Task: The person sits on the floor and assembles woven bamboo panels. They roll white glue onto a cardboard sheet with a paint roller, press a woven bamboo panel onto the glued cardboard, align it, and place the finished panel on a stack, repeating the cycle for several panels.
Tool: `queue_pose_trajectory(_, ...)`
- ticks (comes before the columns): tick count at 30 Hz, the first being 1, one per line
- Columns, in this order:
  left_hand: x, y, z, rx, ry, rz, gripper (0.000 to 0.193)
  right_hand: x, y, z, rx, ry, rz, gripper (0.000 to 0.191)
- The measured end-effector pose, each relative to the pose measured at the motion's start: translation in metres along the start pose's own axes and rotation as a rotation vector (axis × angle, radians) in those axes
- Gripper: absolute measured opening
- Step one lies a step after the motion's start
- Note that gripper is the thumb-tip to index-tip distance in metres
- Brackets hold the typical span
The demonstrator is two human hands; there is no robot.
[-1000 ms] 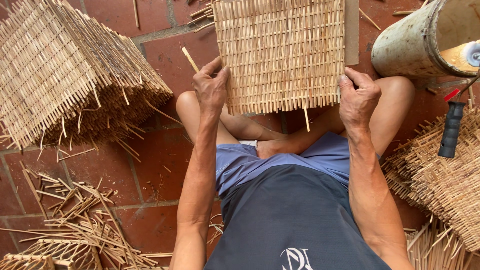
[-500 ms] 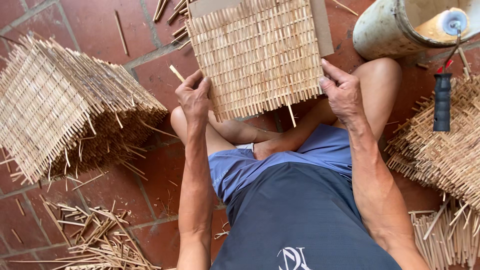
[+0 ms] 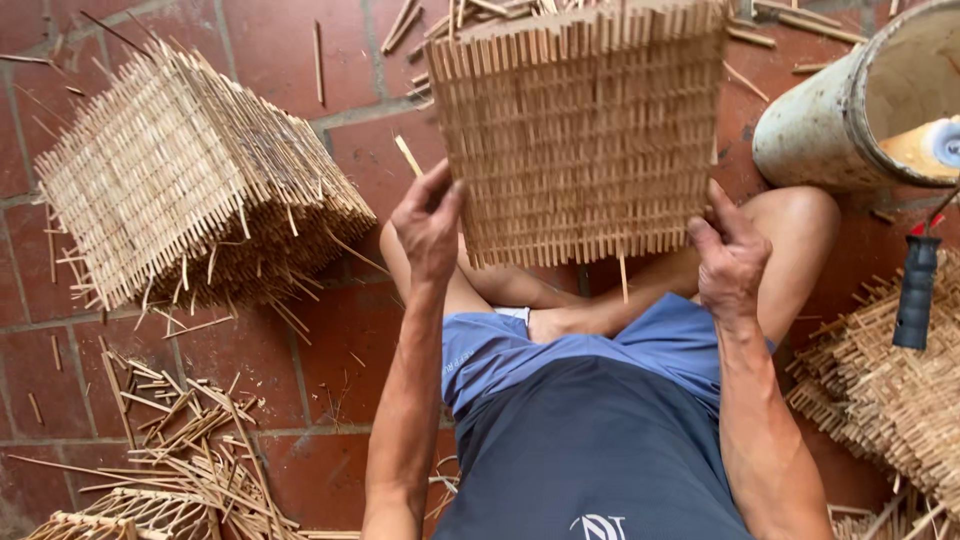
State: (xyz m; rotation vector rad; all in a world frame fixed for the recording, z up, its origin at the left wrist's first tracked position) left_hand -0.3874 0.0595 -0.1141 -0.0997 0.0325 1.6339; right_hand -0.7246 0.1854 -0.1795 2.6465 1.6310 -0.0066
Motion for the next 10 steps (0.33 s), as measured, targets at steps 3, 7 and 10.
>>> queue_pose_trajectory(3, 0.014, -0.009, 0.025, -0.054, 0.126, -0.003, 0.030, 0.012, -0.001, 0.002, 0.066, -0.087, 0.076, 0.045)
queue_pose_trajectory(7, 0.029, -0.006, 0.039, -0.012, 0.238, 0.021, 0.029, 0.024, -0.002, 0.002, -0.062, -0.133, 0.094, 0.045)
queue_pose_trajectory(10, 0.038, -0.006, 0.043, 0.043, 0.260, 0.023, 0.031, 0.026, -0.005, -0.001, -0.129, -0.145, 0.097, 0.045)
Point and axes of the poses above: each hand's wrist, its own x-axis away from the middle knuckle, its own y-axis out of the palm, z = x × y, the point moved 1 cm from there along -x, towards the middle knuckle
